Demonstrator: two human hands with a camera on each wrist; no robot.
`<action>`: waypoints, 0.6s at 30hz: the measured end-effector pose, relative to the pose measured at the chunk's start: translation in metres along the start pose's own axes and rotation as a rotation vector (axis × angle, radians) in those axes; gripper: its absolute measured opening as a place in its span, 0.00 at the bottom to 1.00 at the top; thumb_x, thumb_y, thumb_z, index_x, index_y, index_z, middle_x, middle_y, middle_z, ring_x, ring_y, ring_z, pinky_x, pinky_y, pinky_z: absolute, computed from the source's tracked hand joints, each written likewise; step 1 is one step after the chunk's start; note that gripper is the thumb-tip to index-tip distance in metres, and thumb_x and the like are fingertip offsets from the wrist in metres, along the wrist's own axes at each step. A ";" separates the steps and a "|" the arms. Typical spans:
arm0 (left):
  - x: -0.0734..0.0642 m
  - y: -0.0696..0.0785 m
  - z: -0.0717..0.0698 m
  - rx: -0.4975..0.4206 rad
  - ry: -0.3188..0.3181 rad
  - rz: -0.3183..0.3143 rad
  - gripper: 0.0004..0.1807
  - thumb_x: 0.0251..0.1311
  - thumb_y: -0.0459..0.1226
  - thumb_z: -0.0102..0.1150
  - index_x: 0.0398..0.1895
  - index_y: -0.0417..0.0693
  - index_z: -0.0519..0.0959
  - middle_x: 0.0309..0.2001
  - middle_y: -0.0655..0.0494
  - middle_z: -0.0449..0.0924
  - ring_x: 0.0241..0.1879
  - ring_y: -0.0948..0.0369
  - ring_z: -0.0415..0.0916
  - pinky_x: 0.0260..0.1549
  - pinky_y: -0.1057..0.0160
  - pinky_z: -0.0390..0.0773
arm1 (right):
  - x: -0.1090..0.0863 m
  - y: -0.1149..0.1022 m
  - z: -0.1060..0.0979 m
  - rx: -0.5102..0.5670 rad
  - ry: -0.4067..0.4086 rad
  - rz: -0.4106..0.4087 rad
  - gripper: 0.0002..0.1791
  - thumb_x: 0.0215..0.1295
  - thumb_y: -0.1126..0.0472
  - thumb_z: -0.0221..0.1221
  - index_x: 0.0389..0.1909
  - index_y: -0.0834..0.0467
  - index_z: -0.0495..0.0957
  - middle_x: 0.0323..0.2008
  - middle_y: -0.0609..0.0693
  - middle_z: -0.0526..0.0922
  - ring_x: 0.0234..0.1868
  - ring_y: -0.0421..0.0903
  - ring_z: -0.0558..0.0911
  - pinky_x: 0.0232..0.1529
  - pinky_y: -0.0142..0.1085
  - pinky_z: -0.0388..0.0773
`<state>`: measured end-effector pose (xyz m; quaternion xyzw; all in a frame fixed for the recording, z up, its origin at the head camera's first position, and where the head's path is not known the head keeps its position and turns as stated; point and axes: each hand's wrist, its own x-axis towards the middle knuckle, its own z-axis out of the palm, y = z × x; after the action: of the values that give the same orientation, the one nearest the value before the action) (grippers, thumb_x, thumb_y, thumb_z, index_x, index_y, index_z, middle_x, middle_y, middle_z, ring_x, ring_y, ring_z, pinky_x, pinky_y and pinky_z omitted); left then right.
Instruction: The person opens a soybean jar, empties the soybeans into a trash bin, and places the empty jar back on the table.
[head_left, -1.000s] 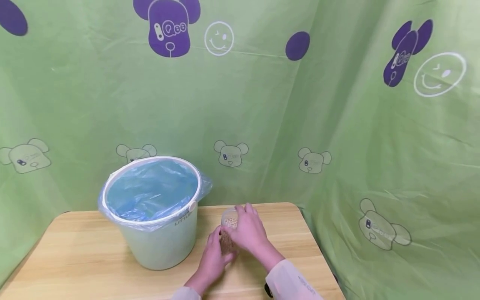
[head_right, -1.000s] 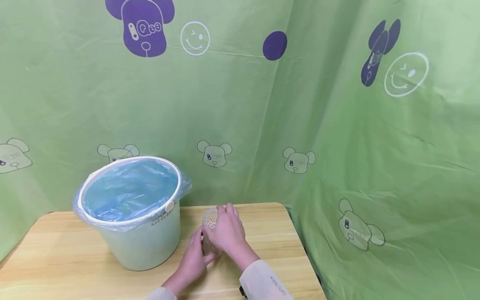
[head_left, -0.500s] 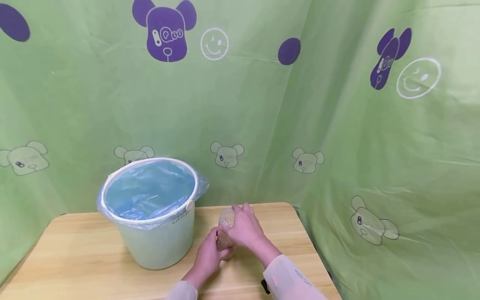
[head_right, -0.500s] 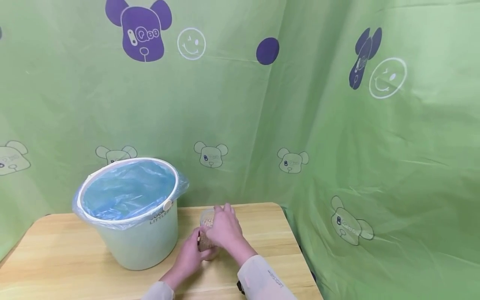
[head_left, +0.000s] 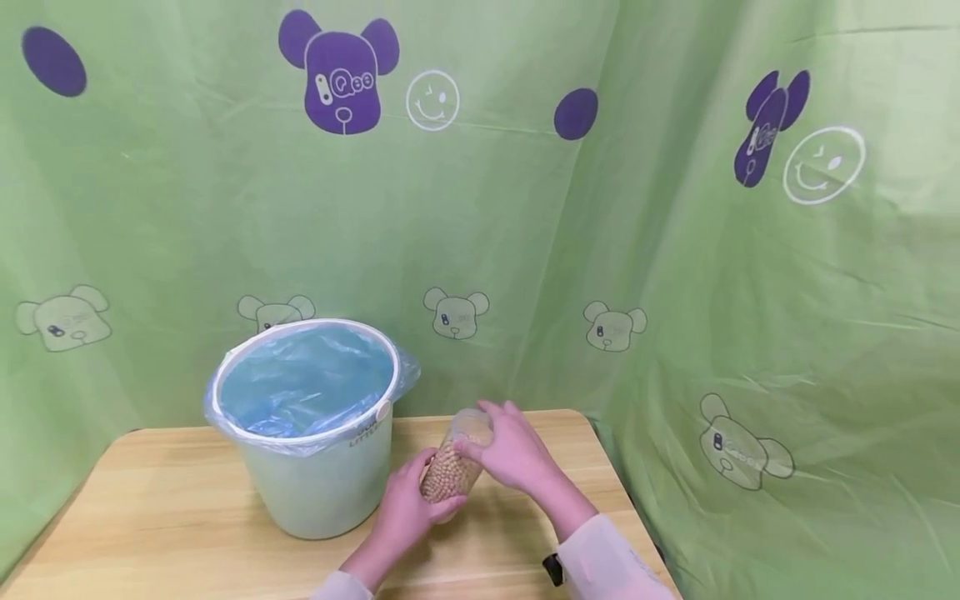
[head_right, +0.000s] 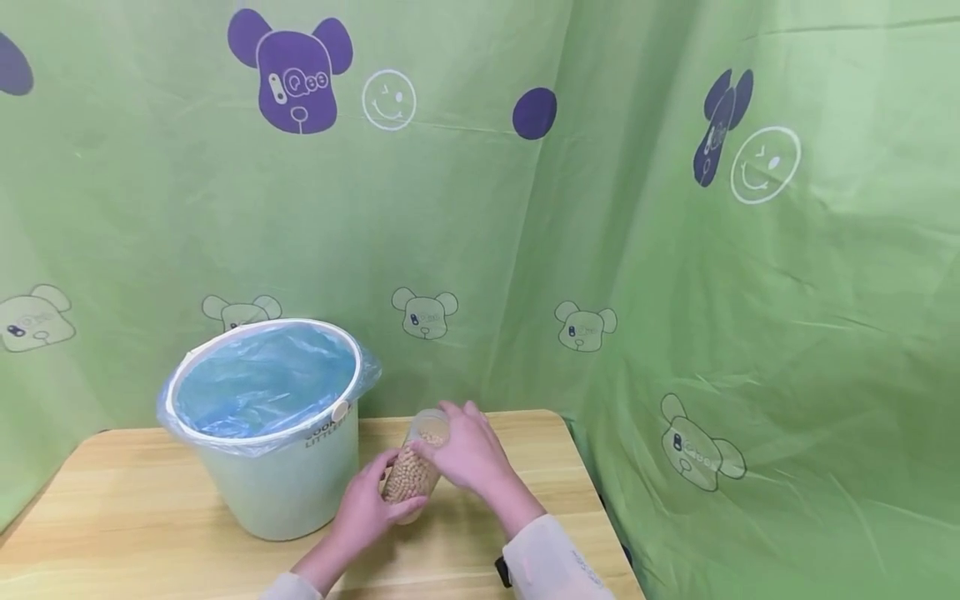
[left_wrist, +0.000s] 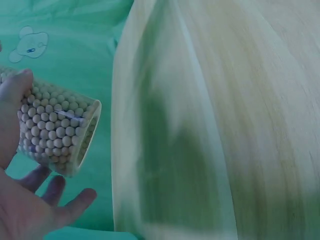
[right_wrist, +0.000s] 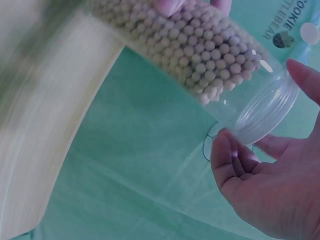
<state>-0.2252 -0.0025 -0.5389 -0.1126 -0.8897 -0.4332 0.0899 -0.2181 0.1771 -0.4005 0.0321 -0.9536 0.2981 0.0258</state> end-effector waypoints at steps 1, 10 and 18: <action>-0.002 0.001 -0.003 -0.007 0.000 0.009 0.49 0.46 0.57 0.86 0.71 0.49 0.75 0.60 0.40 0.86 0.55 0.44 0.84 0.54 0.38 0.88 | -0.002 0.000 -0.002 0.007 -0.007 -0.007 0.44 0.69 0.36 0.68 0.81 0.50 0.69 0.83 0.68 0.61 0.83 0.74 0.62 0.73 0.80 0.65; -0.016 0.004 -0.021 -0.035 -0.039 0.054 0.51 0.44 0.57 0.87 0.71 0.49 0.75 0.58 0.43 0.84 0.52 0.50 0.83 0.52 0.42 0.88 | -0.009 0.019 -0.016 0.111 -0.112 -0.064 0.36 0.73 0.37 0.65 0.76 0.47 0.73 0.66 0.61 0.80 0.61 0.60 0.84 0.59 0.68 0.84; -0.033 0.002 -0.029 -0.093 -0.044 0.020 0.52 0.40 0.57 0.89 0.70 0.55 0.76 0.55 0.51 0.78 0.50 0.59 0.78 0.55 0.48 0.85 | -0.014 0.026 -0.027 0.351 -0.348 -0.048 0.33 0.74 0.45 0.66 0.74 0.53 0.70 0.46 0.59 0.80 0.36 0.47 0.79 0.32 0.34 0.78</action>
<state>-0.1909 -0.0286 -0.5285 -0.1353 -0.8691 -0.4707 0.0693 -0.2054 0.2146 -0.3937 0.1095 -0.8763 0.4485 -0.1378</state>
